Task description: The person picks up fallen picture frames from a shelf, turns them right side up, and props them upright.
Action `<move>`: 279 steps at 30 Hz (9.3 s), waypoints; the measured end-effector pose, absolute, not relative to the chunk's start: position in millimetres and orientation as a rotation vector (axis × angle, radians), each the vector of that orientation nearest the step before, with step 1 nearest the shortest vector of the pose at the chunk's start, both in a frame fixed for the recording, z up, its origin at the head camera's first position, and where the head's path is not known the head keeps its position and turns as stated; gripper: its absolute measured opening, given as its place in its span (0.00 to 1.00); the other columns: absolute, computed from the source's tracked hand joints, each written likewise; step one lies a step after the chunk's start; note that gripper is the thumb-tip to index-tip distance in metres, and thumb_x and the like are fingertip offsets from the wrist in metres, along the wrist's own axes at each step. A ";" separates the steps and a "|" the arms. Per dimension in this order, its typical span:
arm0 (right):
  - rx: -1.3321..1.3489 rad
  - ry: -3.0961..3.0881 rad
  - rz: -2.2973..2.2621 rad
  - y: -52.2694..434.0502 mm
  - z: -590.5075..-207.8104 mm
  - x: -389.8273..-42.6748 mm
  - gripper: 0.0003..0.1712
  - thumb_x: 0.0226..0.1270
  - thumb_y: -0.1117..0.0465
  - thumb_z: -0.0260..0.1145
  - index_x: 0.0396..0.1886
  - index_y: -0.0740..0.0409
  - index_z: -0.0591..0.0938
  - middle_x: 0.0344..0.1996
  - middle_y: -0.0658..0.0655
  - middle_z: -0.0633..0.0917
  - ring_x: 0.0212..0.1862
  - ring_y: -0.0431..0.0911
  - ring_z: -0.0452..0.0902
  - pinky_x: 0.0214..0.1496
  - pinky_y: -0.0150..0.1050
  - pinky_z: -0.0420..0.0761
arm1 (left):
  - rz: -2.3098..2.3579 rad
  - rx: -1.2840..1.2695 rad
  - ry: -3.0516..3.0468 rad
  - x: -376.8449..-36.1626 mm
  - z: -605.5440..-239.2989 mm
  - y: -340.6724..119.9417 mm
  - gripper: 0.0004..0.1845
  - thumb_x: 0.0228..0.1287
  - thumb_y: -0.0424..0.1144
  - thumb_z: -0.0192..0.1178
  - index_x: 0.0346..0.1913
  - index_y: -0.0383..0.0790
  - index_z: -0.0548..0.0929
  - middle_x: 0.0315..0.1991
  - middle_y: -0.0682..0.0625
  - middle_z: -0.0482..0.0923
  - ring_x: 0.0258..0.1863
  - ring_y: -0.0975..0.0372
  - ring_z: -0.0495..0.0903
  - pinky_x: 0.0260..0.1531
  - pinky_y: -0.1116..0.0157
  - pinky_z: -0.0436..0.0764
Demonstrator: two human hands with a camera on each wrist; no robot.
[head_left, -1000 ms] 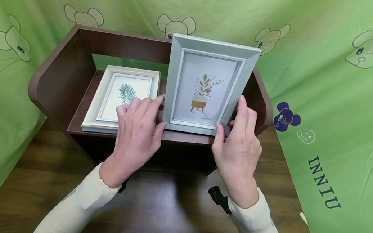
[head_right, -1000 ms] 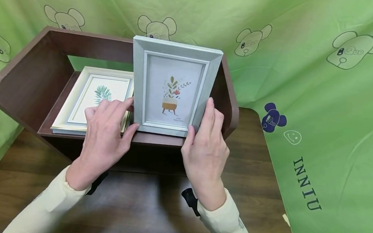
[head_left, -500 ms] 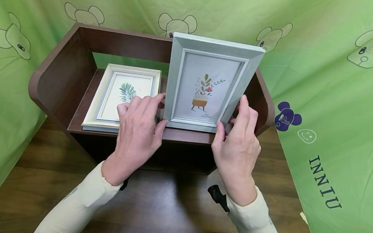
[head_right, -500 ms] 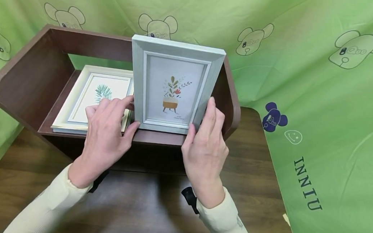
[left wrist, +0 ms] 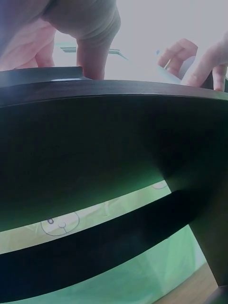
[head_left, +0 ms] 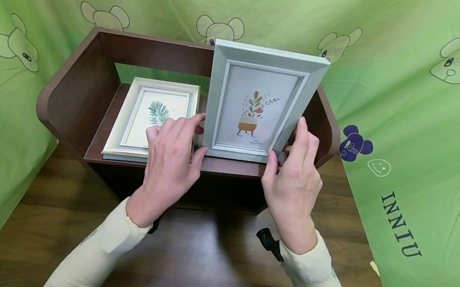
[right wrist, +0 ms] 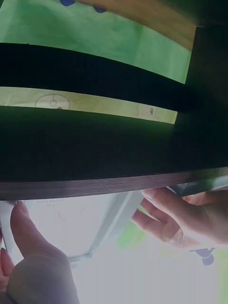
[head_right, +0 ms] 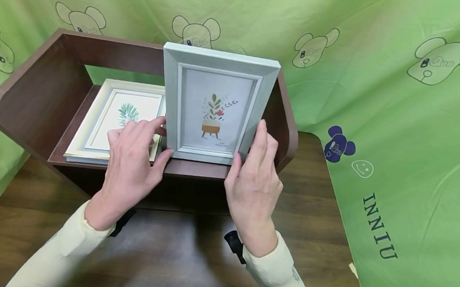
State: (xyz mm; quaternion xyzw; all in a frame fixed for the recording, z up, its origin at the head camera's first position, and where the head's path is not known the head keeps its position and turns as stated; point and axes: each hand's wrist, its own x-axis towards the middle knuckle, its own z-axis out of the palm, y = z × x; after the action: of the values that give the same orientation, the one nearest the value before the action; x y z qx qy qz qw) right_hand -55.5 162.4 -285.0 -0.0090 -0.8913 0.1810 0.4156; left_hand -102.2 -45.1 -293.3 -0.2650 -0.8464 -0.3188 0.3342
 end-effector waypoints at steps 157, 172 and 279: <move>0.178 -2.576 0.768 170.1 -267.5 -114.7 0.44 0.68 0.70 0.50 0.79 0.56 0.42 0.62 0.68 0.66 0.34 0.63 0.73 0.38 0.56 0.74 | -0.723 -0.450 -2.122 -57.7 -308.1 22.2 0.24 0.55 0.42 0.66 0.52 0.36 0.74 0.31 0.49 0.75 0.32 0.54 0.71 0.38 0.50 0.61; 0.276 -2.306 0.757 168.9 -245.9 -92.9 0.39 0.72 0.70 0.51 0.78 0.60 0.49 0.67 0.64 0.61 0.62 0.54 0.67 0.58 0.49 0.72 | -0.742 -0.453 -2.126 -57.6 -306.4 20.0 0.24 0.56 0.42 0.65 0.53 0.36 0.74 0.31 0.49 0.75 0.31 0.55 0.70 0.37 0.50 0.61; 0.862 -2.064 0.573 144.5 -188.4 -76.5 0.41 0.52 0.66 0.77 0.66 0.61 0.70 0.64 0.66 0.70 0.58 0.59 0.68 0.61 0.47 0.69 | -0.643 -0.649 -2.218 -88.8 -289.7 -20.3 0.15 0.64 0.31 0.56 0.49 0.46 0.86 0.27 0.54 0.85 0.32 0.57 0.73 0.33 0.51 0.59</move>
State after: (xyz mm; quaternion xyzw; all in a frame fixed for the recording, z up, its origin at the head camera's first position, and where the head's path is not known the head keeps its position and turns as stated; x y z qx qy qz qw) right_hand -76.5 144.5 -188.4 0.3415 -0.8175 0.2269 0.4044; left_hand -88.8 -20.3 -289.7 -0.2522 -0.8616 -0.2498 0.3628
